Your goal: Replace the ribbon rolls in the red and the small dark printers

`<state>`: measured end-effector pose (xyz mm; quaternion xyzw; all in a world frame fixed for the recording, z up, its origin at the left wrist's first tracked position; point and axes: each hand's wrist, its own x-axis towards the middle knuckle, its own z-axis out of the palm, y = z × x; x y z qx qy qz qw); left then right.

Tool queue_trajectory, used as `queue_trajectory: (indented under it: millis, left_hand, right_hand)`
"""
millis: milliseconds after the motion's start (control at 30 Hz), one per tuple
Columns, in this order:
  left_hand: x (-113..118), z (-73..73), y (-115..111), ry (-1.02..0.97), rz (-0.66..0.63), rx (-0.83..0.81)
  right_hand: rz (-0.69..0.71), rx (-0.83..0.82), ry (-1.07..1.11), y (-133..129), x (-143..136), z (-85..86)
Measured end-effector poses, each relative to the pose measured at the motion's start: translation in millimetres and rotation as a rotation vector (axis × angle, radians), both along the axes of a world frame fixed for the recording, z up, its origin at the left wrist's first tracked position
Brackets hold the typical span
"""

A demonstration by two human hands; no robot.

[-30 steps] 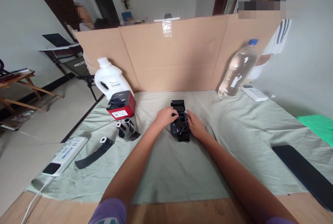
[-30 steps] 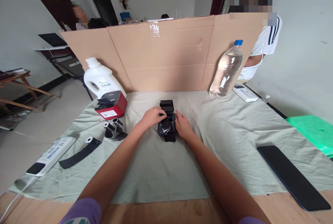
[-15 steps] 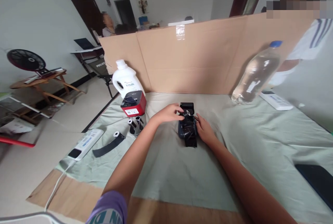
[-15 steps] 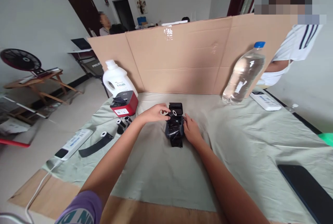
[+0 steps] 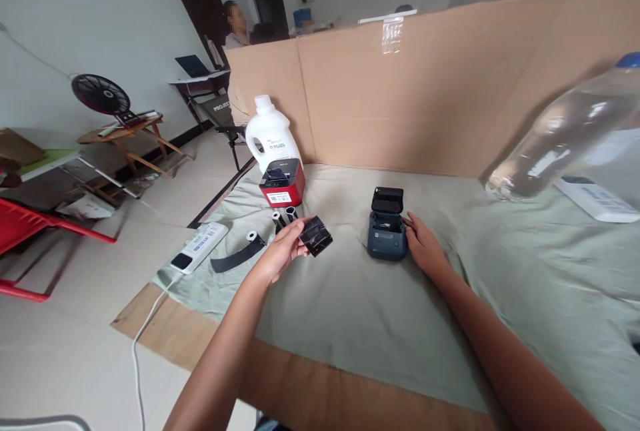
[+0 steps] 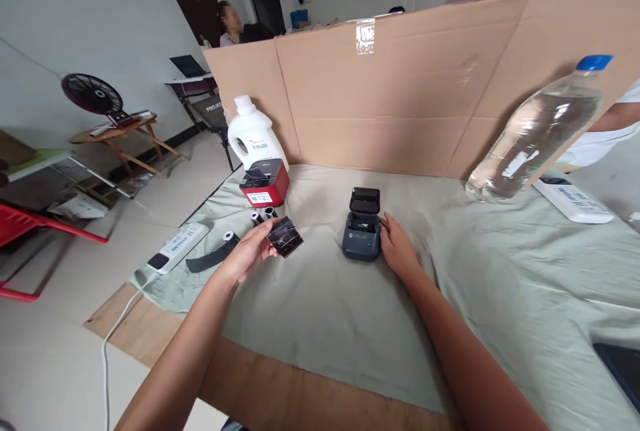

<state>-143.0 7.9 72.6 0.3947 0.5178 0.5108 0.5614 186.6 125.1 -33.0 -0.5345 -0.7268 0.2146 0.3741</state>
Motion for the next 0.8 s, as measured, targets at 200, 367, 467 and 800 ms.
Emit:
queue_trajectory:
  millis: [200,367,467,800]
  left_hand:
    - [-19.5,-4.4,-32.3,0.145,0.088,-0.012]
    - [-48.6,-2.0,-48.4,0.242,0.314,-0.043]
    - [-69.9,10.1,-55.4,0.347,0.383,-0.051]
    - [-94.5,42.6,-61.6,0.786,0.227,-0.025]
  right_hand:
    - [-0.002,-0.003,0.017,-1.3,0.5,3.5]
    - [-0.011,-0.021,0.012,-3.1,-0.4,6.3]
    - [-0.019,-0.034,0.001,-3.2,-0.8,6.3]
    - [0.003,-0.019,0.004,-0.1,0.9,2.2]
